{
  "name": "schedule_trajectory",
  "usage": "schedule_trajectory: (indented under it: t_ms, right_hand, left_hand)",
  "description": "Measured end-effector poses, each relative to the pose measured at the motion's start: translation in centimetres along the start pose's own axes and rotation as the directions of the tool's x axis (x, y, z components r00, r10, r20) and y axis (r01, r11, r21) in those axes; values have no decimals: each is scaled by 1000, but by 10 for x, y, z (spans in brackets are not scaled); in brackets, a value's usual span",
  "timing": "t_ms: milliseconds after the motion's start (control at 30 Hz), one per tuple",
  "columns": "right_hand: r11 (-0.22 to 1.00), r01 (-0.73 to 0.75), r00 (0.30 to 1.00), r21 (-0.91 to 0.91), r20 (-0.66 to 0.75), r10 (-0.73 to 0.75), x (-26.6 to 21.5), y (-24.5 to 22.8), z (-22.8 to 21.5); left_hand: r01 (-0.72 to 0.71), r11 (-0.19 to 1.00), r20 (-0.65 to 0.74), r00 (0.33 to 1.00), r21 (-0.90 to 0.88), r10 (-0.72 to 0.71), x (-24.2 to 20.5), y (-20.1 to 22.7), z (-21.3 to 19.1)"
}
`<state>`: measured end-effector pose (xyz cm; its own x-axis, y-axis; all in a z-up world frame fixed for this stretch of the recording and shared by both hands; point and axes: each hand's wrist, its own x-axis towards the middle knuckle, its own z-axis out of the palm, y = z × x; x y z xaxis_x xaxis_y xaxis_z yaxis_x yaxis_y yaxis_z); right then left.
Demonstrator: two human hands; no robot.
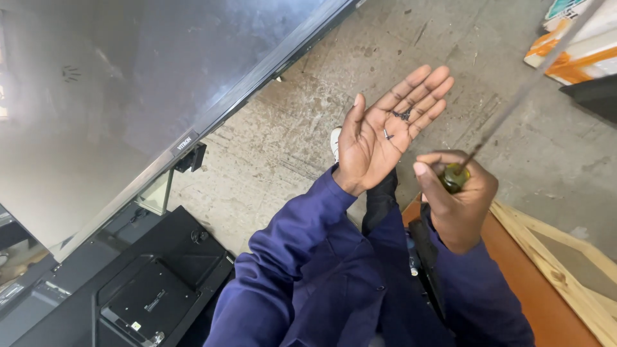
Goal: Using a screwdriver to remove or install screws on a television frame
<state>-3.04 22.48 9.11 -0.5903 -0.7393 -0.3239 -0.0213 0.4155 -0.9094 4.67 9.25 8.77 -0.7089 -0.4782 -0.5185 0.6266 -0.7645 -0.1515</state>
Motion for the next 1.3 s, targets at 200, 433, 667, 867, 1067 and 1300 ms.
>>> schedule_trajectory:
  t_ms: [200,433,667,867,1067,1300]
  right_hand:
    - [995,103,995,4,-16,-103,1,-3,35]
    - [986,166,981,-32,-93,-169,-9,-6,52]
    - [969,217,964,-119,-128,-231,-9,-17,64]
    - [982,177,956,-64,-227,-187,-14,-18,66]
    - [978,174,963,-111,-190,-193,-10,-6,66]
    - [974,198,950,-111,-222,-219,-9,-4,71]
  left_hand:
    - [43,998,107,993,47,-48,-18,6,-16]
    - [47,994,241,968,102,-71,-29,19,-40]
    - [-29,937,360,927,348,-105,-37,27,-49]
    - [148,981,120,984,-125,-133,-45,37,-23]
    - [90,969,250,957,232,-149,-42,37,-35]
    - [18,930,342,927,366,-152,-42,36,-44]
